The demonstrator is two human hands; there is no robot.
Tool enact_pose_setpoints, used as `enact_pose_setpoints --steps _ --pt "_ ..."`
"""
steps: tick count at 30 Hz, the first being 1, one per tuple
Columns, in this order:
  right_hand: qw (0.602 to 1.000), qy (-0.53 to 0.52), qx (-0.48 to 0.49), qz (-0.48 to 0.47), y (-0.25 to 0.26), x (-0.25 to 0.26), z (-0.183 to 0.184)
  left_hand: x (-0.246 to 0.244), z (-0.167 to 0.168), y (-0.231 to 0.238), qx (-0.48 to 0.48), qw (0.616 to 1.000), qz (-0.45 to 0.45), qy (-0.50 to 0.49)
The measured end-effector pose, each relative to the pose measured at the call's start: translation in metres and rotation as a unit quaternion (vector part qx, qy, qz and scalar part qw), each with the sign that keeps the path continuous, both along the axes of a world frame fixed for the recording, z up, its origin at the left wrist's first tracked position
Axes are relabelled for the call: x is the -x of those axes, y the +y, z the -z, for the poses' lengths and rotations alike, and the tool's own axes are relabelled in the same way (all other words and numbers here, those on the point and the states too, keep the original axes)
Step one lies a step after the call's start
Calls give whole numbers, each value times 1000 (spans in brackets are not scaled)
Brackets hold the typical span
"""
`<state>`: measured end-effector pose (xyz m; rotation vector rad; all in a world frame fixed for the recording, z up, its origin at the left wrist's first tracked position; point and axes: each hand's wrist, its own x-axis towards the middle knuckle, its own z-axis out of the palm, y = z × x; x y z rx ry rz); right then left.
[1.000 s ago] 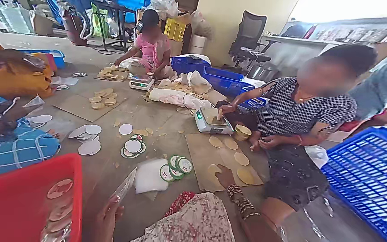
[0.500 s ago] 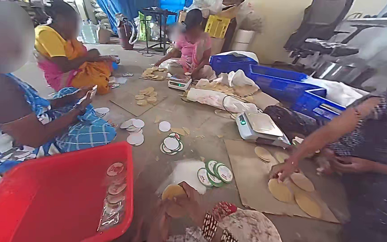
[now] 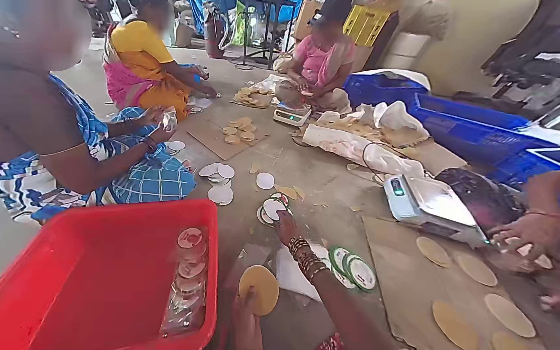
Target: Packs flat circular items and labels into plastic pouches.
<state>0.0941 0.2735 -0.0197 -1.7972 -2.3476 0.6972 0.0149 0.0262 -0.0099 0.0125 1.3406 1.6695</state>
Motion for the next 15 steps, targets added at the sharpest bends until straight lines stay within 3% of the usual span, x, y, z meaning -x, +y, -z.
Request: enact_pose_setpoints --steps 5,10,15 --pt "994 -98 0 -38 33 20 31 2 5 0 -10 1000 12 3" --pt "987 -155 9 -46 23 22 19 1 5 0 -10 1000 10 -17" --pt "997 -49 -5 54 5 -2 -7 0 2 1 -4 1000 0 -1"
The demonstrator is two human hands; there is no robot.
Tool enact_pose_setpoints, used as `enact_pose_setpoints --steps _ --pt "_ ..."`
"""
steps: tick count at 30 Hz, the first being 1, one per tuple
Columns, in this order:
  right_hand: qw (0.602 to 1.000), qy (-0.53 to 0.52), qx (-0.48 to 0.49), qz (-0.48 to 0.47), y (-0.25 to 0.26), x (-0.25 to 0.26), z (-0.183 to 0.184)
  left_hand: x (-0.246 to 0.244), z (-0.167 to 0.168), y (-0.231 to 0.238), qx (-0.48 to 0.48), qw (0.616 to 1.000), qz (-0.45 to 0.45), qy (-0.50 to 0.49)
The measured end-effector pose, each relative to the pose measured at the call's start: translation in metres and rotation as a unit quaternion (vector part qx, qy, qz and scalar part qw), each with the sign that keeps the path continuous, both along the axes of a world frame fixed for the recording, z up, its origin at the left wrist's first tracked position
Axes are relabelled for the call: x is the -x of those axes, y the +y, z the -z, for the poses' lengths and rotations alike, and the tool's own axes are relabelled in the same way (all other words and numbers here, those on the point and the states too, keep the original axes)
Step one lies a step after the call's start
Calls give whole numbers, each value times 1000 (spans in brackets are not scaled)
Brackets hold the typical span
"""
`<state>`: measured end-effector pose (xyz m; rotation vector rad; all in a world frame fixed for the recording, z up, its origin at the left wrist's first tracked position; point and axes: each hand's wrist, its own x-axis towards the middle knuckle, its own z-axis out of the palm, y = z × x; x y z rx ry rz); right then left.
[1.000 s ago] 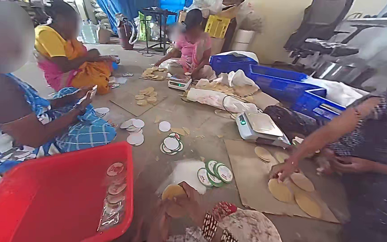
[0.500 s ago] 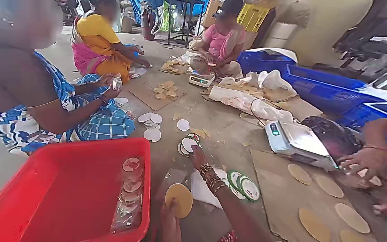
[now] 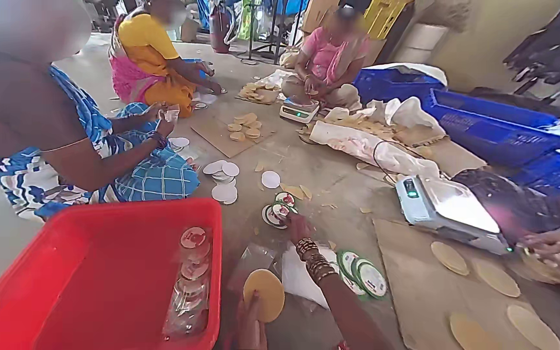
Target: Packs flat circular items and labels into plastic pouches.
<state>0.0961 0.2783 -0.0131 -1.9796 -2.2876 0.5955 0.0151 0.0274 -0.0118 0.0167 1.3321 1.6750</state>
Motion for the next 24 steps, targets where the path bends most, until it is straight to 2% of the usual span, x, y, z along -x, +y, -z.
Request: enact_pose_setpoints --steps 3,5,8,9,10,13,16,19,22,24 --pt "978 181 -75 67 -31 -33 -20 0 -2 0 4 1000 9 6" --pt "932 331 -85 116 -61 -47 -31 1 -2 1 4 1000 15 9" --pt "851 511 28 120 -122 -54 -46 2 0 1 -12 1000 28 1" --pt "845 522 60 101 -139 -54 -45 1 1 1 -16 999 31 -7" --pt "858 503 70 77 -154 -54 -41 0 2 0 -18 999 34 -10" --pt "924 380 39 23 -186 -54 -21 -5 1 -5 -21 998 46 -27" --pt "931 349 82 66 -207 -47 -13 -7 -4 -11 -46 996 46 -53" --pt "892 428 124 79 -226 -38 -19 -9 -10 -16 -60 994 95 -2" --pt "814 553 111 137 -236 -41 -27 -7 -16 -20 -73 970 180 145" --pt "796 572 104 169 -238 -53 -35 -4 -18 -19 -82 945 220 226"
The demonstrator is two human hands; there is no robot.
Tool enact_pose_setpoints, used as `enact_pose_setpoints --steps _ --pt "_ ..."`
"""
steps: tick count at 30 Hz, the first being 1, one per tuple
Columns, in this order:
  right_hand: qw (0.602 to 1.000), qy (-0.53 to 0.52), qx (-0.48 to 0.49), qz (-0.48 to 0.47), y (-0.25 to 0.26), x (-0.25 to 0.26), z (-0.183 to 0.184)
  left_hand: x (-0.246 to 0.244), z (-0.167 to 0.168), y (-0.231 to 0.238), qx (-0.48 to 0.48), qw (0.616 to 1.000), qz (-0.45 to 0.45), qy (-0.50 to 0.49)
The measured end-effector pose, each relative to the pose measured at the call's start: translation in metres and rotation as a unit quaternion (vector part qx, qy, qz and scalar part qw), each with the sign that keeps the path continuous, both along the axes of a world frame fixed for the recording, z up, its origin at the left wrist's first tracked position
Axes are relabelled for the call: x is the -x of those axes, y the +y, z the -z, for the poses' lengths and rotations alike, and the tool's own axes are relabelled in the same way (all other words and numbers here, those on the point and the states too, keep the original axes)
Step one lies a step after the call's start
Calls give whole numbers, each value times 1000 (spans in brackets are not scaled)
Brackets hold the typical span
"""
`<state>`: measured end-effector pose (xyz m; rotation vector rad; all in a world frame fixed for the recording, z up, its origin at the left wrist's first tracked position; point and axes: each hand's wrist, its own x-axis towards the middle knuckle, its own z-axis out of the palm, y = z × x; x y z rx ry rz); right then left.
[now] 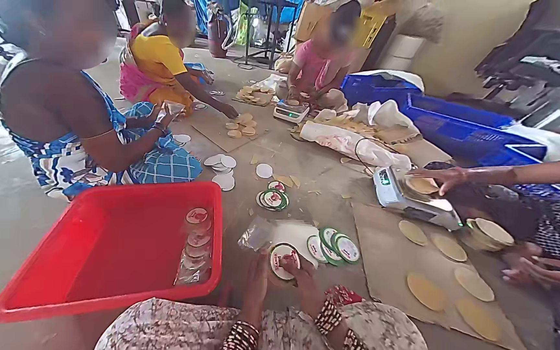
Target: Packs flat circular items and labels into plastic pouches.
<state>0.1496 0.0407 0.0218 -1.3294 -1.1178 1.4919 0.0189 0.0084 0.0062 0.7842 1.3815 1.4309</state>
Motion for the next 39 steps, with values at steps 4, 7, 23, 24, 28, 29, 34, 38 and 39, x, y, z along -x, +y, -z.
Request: enact_pose_setpoints --steps 4,7,23,24,28,29,34,38,39 --pt "997 -31 75 2 -5 -32 -9 10 -5 5 73 984 22 162" --pt "995 -5 104 -2 -13 -50 0 16 -46 0 134 959 82 236" --pt "973 -167 -106 -117 -15 -45 14 29 4 6 112 972 -21 206" --pt "934 -290 -160 -137 -13 -44 11 29 5 7 99 969 -20 224" --pt "764 -572 -72 -289 -5 -29 7 24 3 9 90 937 17 336" --pt "754 -581 -46 -303 -1 -28 16 22 3 9 92 927 26 363" --pt "791 -540 -40 -285 1 -29 10 17 -8 5 117 904 34 410" --pt "776 -552 1 -305 -2 -33 11 19 -5 7 148 913 28 379" --pt "779 -550 10 -300 1 -33 13 20 -6 9 138 912 24 387"
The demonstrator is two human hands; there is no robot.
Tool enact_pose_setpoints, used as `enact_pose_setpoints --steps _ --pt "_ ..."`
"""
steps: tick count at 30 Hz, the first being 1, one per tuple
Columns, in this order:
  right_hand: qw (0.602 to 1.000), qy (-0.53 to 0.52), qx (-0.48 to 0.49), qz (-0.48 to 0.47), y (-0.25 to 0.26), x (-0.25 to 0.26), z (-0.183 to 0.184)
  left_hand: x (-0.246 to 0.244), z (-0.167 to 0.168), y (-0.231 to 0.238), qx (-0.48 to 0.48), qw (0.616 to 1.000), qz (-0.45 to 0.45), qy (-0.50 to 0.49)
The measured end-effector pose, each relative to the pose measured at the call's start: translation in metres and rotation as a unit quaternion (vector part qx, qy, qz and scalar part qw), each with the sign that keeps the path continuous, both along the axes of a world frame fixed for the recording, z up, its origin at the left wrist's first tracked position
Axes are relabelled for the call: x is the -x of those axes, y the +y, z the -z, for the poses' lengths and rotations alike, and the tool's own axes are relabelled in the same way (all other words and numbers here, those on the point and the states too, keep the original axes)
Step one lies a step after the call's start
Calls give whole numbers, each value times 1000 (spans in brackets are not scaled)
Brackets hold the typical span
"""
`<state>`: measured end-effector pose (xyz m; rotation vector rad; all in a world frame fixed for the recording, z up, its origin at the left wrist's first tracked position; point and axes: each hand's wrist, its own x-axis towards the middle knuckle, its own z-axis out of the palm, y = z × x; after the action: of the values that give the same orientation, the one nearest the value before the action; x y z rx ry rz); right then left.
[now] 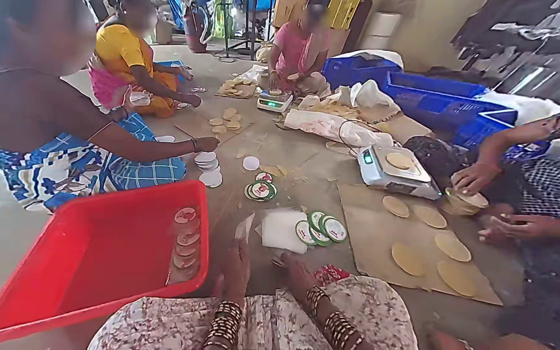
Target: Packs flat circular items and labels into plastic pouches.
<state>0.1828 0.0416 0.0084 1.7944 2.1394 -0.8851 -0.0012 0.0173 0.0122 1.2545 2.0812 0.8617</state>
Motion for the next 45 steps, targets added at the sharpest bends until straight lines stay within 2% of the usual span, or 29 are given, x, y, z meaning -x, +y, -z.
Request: enact_pose_setpoints --steps 2,4,5,7,9,11,15,19,21,27,32,35,39,43,45 --pt "996 73 -22 36 1 -7 6 2 5 0 -19 1000 10 -7" --pt "960 261 -43 88 0 -16 4 4 8 1 -23 999 28 -7" --pt "925 363 -24 111 -3 -19 0 3 8 0 -28 999 36 -4" --pt "832 524 81 165 -15 -15 -23 1 5 -2 -44 997 58 2" --pt "769 575 187 206 -21 -8 -46 -2 -4 -5 -52 995 88 -1" --pt "762 560 242 219 -18 -2 -59 -6 -11 -9 -71 990 118 -2" --pt "772 511 273 262 -7 8 -59 -7 -13 -16 -63 982 168 55" --pt "735 521 280 331 -3 9 -52 -15 -11 -16 -46 977 174 116" --pt "721 533 258 360 -2 9 -45 -22 -9 -16 -25 973 188 129" --pt "722 506 164 443 -5 15 -44 -33 -6 -17 -11 961 242 137" --pt "716 506 156 455 1 14 -31 -39 -15 -18 38 952 266 147" --pt "721 494 104 475 0 20 -31 -44 -10 -20 25 950 262 165" --pt "703 523 53 479 0 24 -17 -49 -11 -24 39 941 293 162" --pt "686 543 12 484 -2 18 -11 -45 -5 -35 -66 925 348 139" --pt "672 559 1 486 -3 9 -15 -46 -4 -44 -171 937 299 54"
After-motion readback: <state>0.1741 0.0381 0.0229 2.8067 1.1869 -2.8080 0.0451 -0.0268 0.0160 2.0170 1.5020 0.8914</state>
